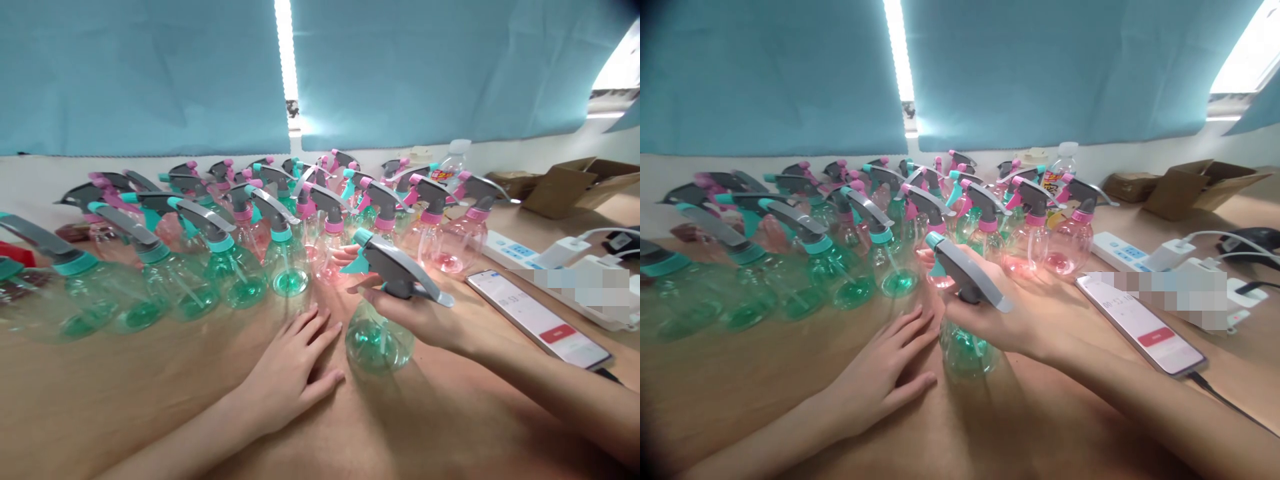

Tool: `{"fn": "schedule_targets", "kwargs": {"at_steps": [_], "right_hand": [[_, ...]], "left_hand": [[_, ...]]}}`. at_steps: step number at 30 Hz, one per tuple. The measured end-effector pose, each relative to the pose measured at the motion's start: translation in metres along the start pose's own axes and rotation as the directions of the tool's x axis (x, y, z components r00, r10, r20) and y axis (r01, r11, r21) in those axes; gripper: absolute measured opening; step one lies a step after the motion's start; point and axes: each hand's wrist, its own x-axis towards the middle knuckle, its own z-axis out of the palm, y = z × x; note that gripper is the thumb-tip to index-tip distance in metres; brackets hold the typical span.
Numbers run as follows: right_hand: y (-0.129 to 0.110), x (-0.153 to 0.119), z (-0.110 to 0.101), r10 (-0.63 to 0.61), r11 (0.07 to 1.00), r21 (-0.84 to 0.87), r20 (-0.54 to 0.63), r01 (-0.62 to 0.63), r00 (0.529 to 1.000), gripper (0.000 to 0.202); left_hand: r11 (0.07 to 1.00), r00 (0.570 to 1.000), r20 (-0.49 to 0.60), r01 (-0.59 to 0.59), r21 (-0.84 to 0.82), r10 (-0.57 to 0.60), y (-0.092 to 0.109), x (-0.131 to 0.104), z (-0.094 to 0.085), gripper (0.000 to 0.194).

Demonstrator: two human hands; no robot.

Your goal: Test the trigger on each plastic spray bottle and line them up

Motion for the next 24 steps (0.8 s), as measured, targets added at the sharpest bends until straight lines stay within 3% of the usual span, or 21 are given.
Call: {"fn": "schedule_targets", "kwargs": {"at_steps": [7, 14, 24], "right_hand": [[-0.008, 0.004, -0.006, -0.012, 0.999, 0.049, 0.091, 0.007, 0.996, 0.034], [-0.012, 0.003, 0.001, 0.017, 0.962, 0.270, 0.099, -0.043, 0.995, 0.040], [-0.008, 0.002, 0.002, 0.001, 0.960, 0.278, 0.113, -0.032, 0.994, 0.040]], "left_hand": [[1.000, 1.000, -0.019, -0.003, -0.007, 0.003, -0.001, -0.001, 0.002, 0.058], [1.000, 1.000, -0.025, -0.003, -0.019, 0.002, -0.001, 0.000, 0.001, 0.058], [1.000, 1.000, -0.026, -0.001, -0.026, 0.000, -0.001, -0.002, 0.003, 0.058]]}}
